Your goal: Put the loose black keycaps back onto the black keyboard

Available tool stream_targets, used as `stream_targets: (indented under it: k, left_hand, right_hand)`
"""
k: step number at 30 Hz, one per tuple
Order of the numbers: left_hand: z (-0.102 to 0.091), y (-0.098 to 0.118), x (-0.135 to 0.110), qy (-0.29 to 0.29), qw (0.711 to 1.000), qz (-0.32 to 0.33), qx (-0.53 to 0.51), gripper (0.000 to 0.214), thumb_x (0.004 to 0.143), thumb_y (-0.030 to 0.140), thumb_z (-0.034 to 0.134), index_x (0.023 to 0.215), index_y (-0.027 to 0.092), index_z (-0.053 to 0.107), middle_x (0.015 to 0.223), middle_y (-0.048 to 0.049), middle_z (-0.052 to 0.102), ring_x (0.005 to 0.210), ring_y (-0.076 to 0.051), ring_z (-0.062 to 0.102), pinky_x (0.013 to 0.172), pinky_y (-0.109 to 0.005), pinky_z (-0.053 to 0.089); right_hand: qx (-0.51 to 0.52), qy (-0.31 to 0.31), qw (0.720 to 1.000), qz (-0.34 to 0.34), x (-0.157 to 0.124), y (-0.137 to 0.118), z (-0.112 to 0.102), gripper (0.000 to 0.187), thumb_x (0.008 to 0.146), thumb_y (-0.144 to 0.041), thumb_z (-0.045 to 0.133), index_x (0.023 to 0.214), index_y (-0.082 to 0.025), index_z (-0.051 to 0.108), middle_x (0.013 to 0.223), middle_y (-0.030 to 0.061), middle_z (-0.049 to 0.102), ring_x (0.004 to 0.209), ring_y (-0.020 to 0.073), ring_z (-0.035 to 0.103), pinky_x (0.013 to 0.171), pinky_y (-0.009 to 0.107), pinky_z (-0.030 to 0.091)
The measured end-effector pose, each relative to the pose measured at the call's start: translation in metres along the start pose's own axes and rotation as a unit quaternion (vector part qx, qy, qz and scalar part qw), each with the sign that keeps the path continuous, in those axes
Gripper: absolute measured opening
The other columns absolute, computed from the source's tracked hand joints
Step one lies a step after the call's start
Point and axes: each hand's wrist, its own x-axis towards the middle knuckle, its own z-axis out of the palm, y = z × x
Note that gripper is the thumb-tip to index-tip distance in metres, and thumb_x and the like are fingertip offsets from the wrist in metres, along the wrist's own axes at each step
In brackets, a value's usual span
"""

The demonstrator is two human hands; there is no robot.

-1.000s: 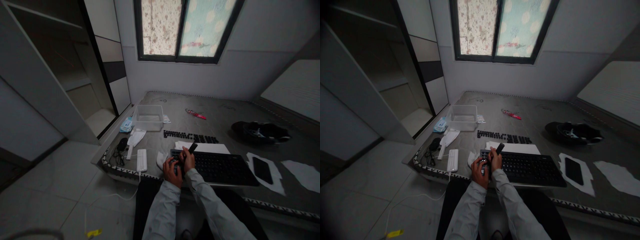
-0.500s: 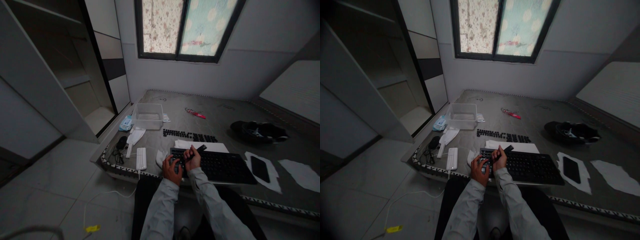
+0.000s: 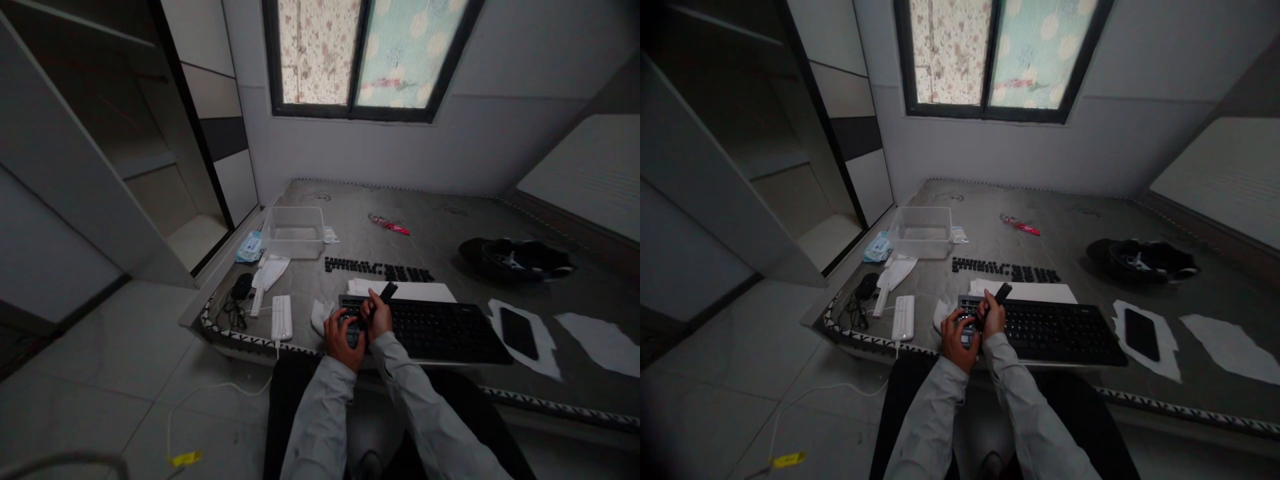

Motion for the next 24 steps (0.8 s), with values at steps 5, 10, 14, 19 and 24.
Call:
stream_targets:
  k: [5,10,14,19,24]
  left_hand:
    - [-0.002,0.000,0.000,-0.010,1.000,0.005,-0.008,0.041,0.064,0.015,0.064,0.104,0.021,0.062,0.124,-0.0082,0.052,0.114,-0.026,0.046,0.099,-0.044,0.041]
    - [-0.004,0.001,0.000,-0.018,1.000,0.006,-0.002,0.047,0.059,0.008,0.059,0.105,0.021,0.062,0.124,-0.0082,0.052,0.115,-0.027,0.046,0.099,-0.044,0.041]
    - [-0.005,0.001,0.001,-0.025,1.000,0.003,0.006,0.046,0.060,0.008,0.058,0.104,0.021,0.062,0.124,-0.0082,0.053,0.115,-0.027,0.047,0.099,-0.045,0.042]
    - [-0.002,-0.008,0.000,-0.035,0.999,-0.007,-0.020,0.035,0.074,0.015,0.052,0.107,0.021,0.063,0.124,-0.0086,0.053,0.116,-0.026,0.045,0.098,-0.044,0.041]
    - [0.004,-0.016,0.002,-0.033,0.999,-0.031,-0.022,0.029,0.088,0.021,0.040,0.100,0.022,0.067,0.116,-0.0067,0.057,0.109,-0.022,0.049,0.095,-0.041,0.042]
  right_hand:
    - [0.046,0.019,0.999,-0.005,0.000,-0.001,0.001,0.047,0.073,-0.045,0.067,0.049,-0.022,0.034,0.036,-0.0087,0.034,0.034,0.0055,0.029,0.034,0.022,0.020]
    - [0.034,0.022,0.999,0.009,0.003,-0.002,0.007,0.049,0.073,-0.050,0.065,0.049,-0.022,0.034,0.036,-0.0084,0.034,0.033,0.0055,0.030,0.033,0.022,0.020]
    - [-0.016,0.008,1.000,-0.004,0.006,0.004,0.009,0.052,0.073,-0.056,0.062,0.047,-0.022,0.032,0.035,-0.0080,0.033,0.032,0.0059,0.029,0.033,0.023,0.020]
    - [-0.078,-0.031,0.996,-0.026,0.009,0.011,0.009,0.049,0.064,-0.051,0.073,0.046,-0.022,0.038,0.034,-0.0079,0.034,0.033,0.0060,0.029,0.034,0.023,0.018]
    - [-0.126,-0.060,0.987,-0.079,0.006,0.016,0.002,0.050,0.069,-0.057,0.067,0.049,-0.022,0.038,0.039,-0.0078,0.035,0.036,0.0067,0.029,0.037,0.023,0.021]
